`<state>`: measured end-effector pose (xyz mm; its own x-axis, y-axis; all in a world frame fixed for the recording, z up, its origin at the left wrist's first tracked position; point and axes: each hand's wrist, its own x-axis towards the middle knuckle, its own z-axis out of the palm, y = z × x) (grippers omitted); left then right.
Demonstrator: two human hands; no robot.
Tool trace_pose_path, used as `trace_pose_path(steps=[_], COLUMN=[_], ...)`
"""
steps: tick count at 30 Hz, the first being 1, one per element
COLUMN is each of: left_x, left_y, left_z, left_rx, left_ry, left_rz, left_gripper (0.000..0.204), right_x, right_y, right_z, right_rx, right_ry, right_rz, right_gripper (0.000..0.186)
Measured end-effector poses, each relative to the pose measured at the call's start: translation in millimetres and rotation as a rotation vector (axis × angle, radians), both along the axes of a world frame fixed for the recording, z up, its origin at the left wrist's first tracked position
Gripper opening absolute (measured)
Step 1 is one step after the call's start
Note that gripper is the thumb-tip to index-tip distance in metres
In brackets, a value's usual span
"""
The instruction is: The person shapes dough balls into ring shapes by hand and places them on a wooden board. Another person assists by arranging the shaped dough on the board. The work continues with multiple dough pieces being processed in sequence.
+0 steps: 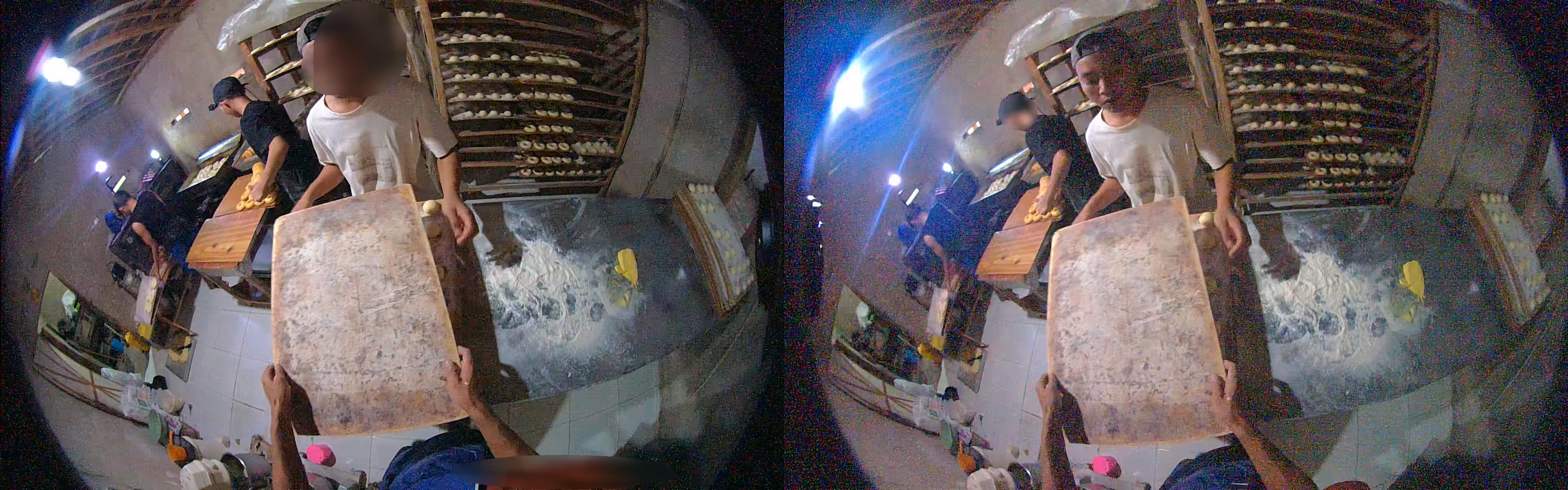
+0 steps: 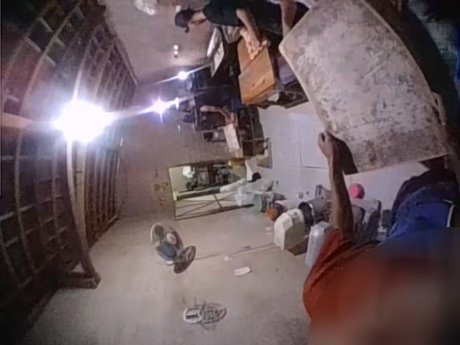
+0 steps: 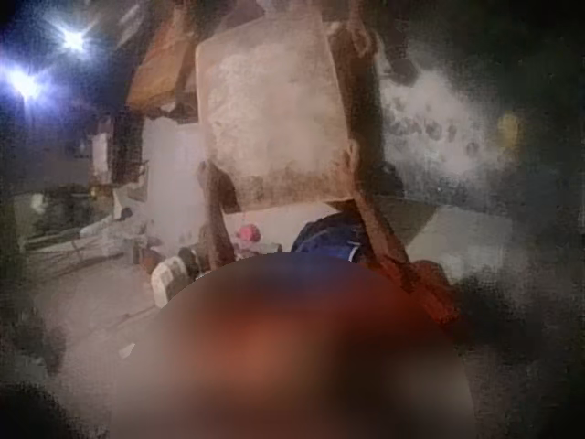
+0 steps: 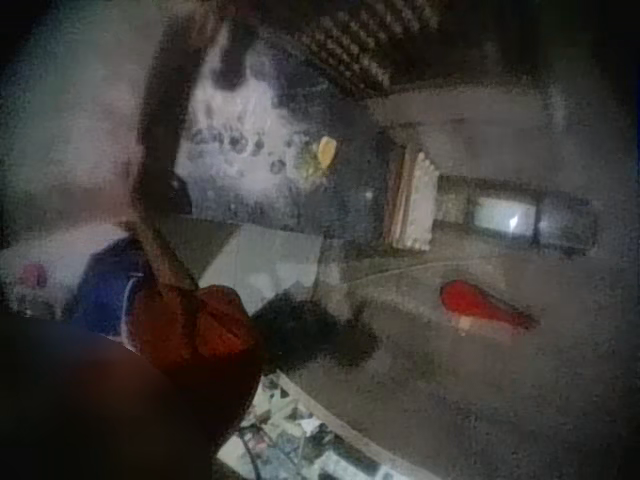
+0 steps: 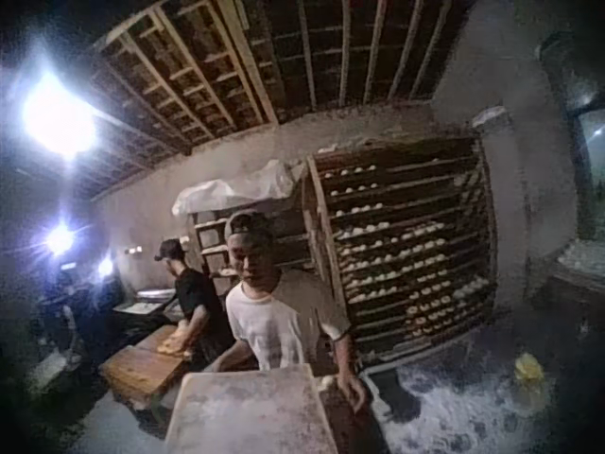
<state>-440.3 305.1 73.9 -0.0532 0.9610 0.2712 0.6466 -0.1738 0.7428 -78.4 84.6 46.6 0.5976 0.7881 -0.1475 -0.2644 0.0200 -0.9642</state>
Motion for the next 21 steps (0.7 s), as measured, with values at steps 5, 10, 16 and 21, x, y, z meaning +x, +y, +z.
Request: trace_pose_path(steps=[5,10,16,21], left_x=[47.2,71.7,98.9,118.7], left_y=[66.9,101.8,77.3,71.9], left_z=[-8.2,5.6,42.1,53.6], left_rx=[-0.170,-0.266,0.055,-0.010], left_ry=[-0.051,0.403,0.596,0.555], left_rz=[-0.052,-0.065,-0.442,-0.537], left_gripper=[0.035,0.034,0.059,0.069], right_x=[27.5,28.1,21.8,13.6], right_y=[38.8,48.6,111.4,162.1], right_z=[-40.4,-7.3,89.0,83.7], right_rx=[-0.062,-0.532,-0.412,-0.604], right_ry=[-0.474,-0.831,-1.387,-1.507], right_rz=[-0.146,-0.150,0.186,0.621], right_gripper=[0.040,0.051,0.065,0.074])
